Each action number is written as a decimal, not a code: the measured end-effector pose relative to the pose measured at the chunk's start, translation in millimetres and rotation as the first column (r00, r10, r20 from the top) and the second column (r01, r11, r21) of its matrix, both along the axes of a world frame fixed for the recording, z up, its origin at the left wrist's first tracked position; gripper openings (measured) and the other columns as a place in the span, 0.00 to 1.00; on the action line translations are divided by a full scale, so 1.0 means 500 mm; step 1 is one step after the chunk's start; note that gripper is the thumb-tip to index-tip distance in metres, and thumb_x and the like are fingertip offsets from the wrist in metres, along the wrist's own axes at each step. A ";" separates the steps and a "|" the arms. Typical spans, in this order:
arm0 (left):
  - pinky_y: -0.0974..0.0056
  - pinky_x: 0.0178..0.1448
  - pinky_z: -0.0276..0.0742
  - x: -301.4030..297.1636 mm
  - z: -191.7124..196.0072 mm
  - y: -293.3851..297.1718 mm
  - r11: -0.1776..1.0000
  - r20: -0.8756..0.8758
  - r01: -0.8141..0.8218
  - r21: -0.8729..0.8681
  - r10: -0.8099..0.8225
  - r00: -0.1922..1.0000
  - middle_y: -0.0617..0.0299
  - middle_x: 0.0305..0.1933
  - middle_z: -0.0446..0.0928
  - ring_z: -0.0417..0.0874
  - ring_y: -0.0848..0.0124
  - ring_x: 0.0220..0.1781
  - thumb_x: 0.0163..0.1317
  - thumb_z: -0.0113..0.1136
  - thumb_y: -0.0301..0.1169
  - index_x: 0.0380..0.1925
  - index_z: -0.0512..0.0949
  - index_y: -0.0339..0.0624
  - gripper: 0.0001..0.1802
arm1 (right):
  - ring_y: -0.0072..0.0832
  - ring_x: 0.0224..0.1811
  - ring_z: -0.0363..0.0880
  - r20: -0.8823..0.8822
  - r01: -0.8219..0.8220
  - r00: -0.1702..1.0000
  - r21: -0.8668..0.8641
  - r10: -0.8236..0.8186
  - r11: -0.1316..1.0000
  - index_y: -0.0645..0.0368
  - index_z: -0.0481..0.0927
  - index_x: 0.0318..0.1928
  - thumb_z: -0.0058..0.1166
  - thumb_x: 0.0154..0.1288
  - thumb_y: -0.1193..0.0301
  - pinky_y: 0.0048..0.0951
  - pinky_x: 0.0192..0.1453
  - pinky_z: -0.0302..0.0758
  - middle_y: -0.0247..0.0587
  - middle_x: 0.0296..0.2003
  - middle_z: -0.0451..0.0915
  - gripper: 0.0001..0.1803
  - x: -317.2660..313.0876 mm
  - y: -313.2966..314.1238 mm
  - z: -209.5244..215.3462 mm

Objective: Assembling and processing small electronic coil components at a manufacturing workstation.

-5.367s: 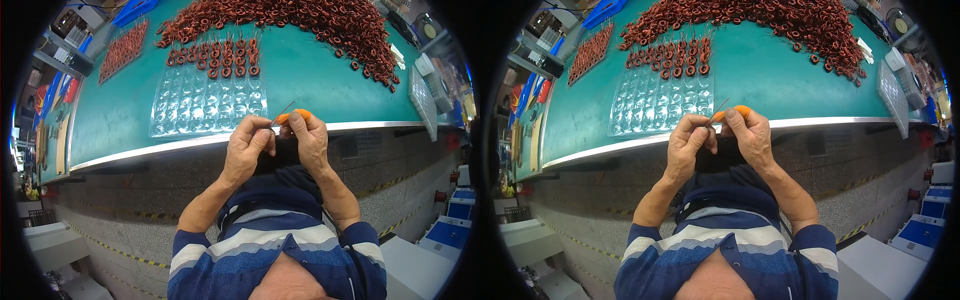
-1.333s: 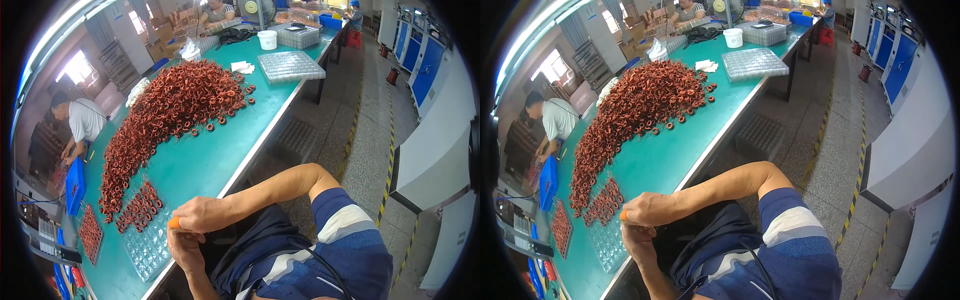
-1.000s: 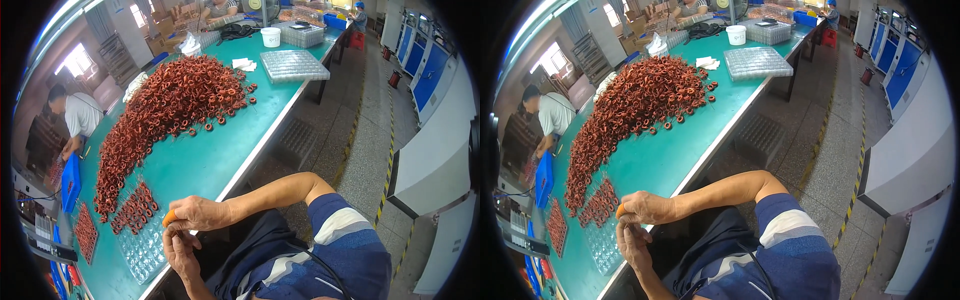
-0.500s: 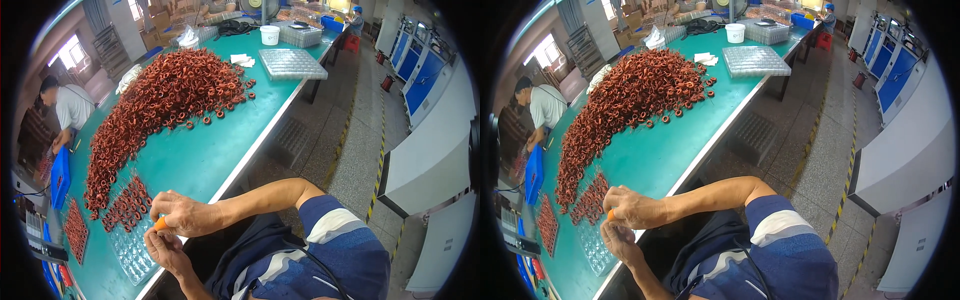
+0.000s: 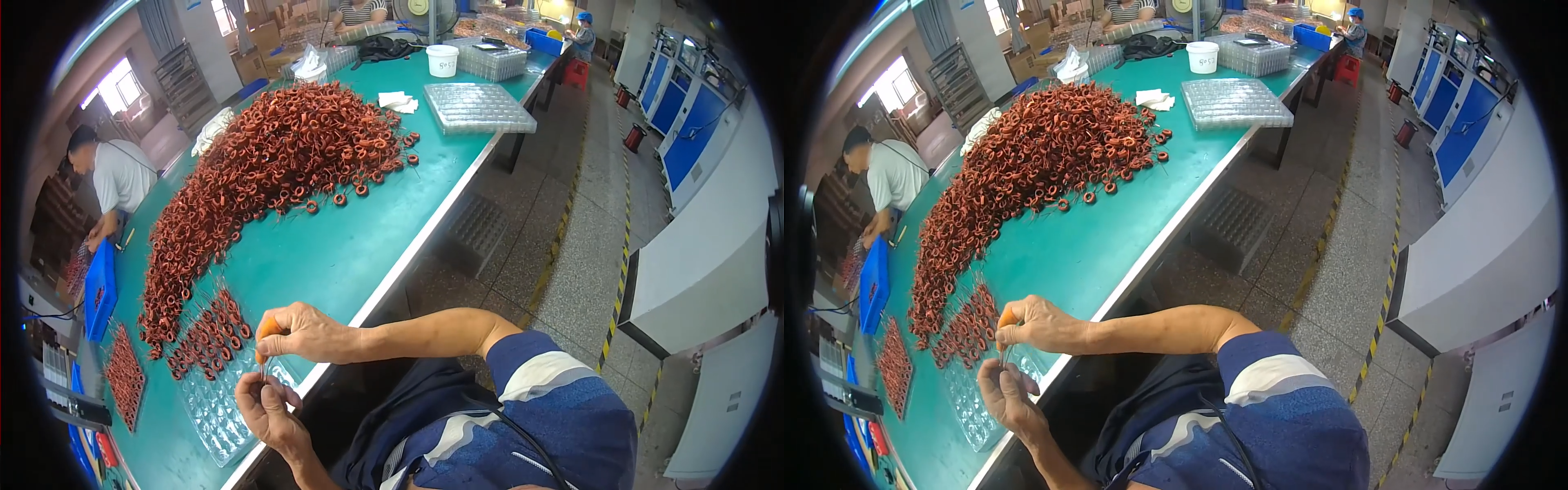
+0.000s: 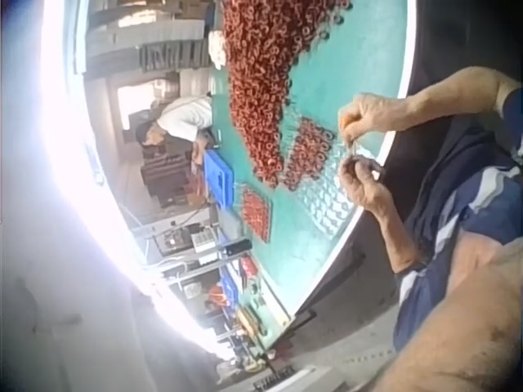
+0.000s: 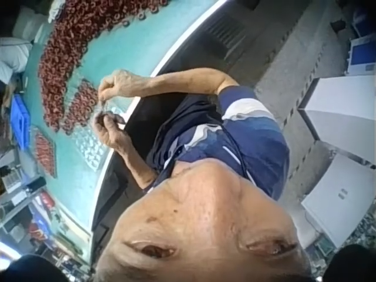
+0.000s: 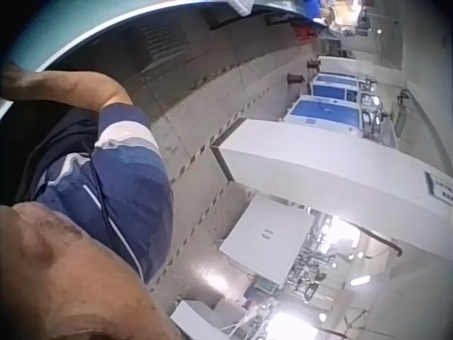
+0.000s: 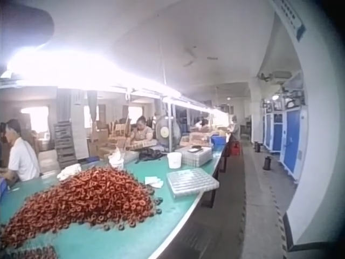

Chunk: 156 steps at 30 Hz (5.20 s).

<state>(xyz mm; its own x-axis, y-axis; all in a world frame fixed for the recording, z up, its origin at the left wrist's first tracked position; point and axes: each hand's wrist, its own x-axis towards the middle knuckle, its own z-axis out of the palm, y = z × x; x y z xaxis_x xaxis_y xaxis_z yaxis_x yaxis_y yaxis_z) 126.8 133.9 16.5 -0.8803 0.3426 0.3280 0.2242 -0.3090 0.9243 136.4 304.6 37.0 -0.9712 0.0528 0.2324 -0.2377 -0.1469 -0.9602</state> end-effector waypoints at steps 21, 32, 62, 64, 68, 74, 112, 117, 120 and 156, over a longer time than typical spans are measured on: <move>0.75 0.29 0.67 -0.007 -0.021 -0.016 0.939 -0.249 -0.223 -0.263 0.158 0.956 0.63 0.32 0.67 0.69 0.78 0.26 0.70 0.46 0.25 0.52 0.66 0.33 0.13 | 0.16 0.22 0.75 0.095 -0.083 0.990 -0.225 0.106 0.971 0.64 0.83 0.34 0.52 0.71 0.62 0.18 0.26 0.72 0.32 0.21 0.77 0.16 0.020 -0.015 -0.013; 0.72 0.20 0.68 -0.040 -0.044 -0.082 0.976 0.257 0.216 -0.007 -0.207 0.944 0.61 0.23 0.68 0.69 0.76 0.19 0.72 0.44 0.51 0.46 0.70 0.31 0.28 | 0.15 0.19 0.72 0.073 -0.138 0.987 -0.107 0.147 0.985 0.66 0.76 0.41 0.57 0.68 0.63 0.18 0.21 0.71 0.34 0.24 0.76 0.16 -0.033 -0.061 -0.049; 0.56 0.38 0.76 -0.068 0.008 -0.070 0.822 -0.331 -0.173 -0.542 -0.020 0.943 0.45 0.34 0.78 0.82 0.49 0.38 0.66 0.54 0.24 0.48 0.67 0.39 0.12 | 0.16 0.18 0.73 0.211 -0.129 0.963 -0.192 0.169 0.973 0.62 0.79 0.39 0.56 0.69 0.64 0.16 0.20 0.65 0.32 0.21 0.76 0.12 -0.021 -0.078 -0.065; 0.54 0.38 0.76 -0.070 0.008 -0.091 0.804 -0.354 -0.195 -0.562 -0.020 0.935 0.45 0.35 0.78 0.81 0.46 0.38 0.66 0.54 0.25 0.47 0.67 0.38 0.12 | 0.15 0.19 0.73 0.232 -0.190 0.943 -0.214 0.239 0.958 0.62 0.80 0.41 0.57 0.68 0.64 0.15 0.20 0.65 0.31 0.22 0.77 0.12 -0.017 -0.084 -0.065; 0.55 0.39 0.77 -0.068 0.028 -0.104 0.750 -0.486 -0.233 -0.619 -0.132 0.864 0.44 0.36 0.79 0.82 0.48 0.39 0.65 0.56 0.25 0.47 0.69 0.37 0.12 | 0.16 0.20 0.73 0.245 -0.243 0.918 -0.273 0.311 0.931 0.62 0.79 0.43 0.57 0.68 0.64 0.15 0.21 0.65 0.31 0.23 0.76 0.13 -0.009 -0.082 -0.071; 0.53 0.40 0.75 -0.072 0.043 -0.114 0.655 -0.517 -0.199 -0.729 -0.336 0.787 0.46 0.37 0.73 0.79 0.49 0.39 0.65 0.56 0.27 0.47 0.69 0.35 0.13 | 0.16 0.18 0.72 0.354 -0.186 0.889 -0.296 0.289 0.937 0.63 0.79 0.41 0.58 0.67 0.63 0.14 0.20 0.65 0.32 0.22 0.76 0.14 0.001 -0.080 -0.059; 0.72 0.36 0.74 -0.019 -0.075 -0.083 0.982 0.322 0.057 0.182 -0.114 0.940 0.62 0.31 0.73 0.75 0.76 0.30 0.73 0.45 0.31 0.52 0.69 0.34 0.13 | 0.21 0.34 0.78 0.117 -0.110 0.982 -0.264 0.145 0.958 0.64 0.74 0.50 0.62 0.61 0.76 0.24 0.37 0.77 0.38 0.36 0.79 0.18 -0.021 -0.128 -0.087; 0.72 0.33 0.74 -0.014 -0.085 -0.066 0.964 0.325 -0.027 0.265 -0.063 0.944 0.62 0.30 0.73 0.75 0.76 0.28 0.73 0.45 0.30 0.47 0.70 0.36 0.10 | 0.20 0.30 0.77 0.079 -0.020 0.996 -0.155 0.033 0.988 0.64 0.74 0.48 0.62 0.61 0.77 0.23 0.33 0.77 0.37 0.36 0.79 0.16 -0.026 -0.141 -0.111; 0.72 0.32 0.73 -0.012 -0.091 -0.065 0.947 0.331 -0.040 0.319 -0.072 0.941 0.62 0.29 0.73 0.74 0.76 0.27 0.73 0.45 0.31 0.46 0.70 0.37 0.09 | 0.19 0.32 0.77 0.122 -0.042 0.990 -0.191 0.066 0.981 0.64 0.74 0.47 0.63 0.61 0.76 0.22 0.36 0.76 0.37 0.35 0.79 0.15 -0.025 -0.142 -0.109; 0.67 0.29 0.75 -0.028 -0.086 -0.140 0.912 0.459 -0.078 0.403 -0.128 0.879 0.59 0.29 0.72 0.77 0.70 0.26 0.73 0.45 0.34 0.49 0.70 0.36 0.13 | 0.25 0.30 0.83 -0.372 0.183 0.921 0.671 0.112 0.719 0.64 0.79 0.43 0.66 0.56 0.76 0.24 0.35 0.77 0.39 0.30 0.81 0.14 -0.090 -0.172 -0.055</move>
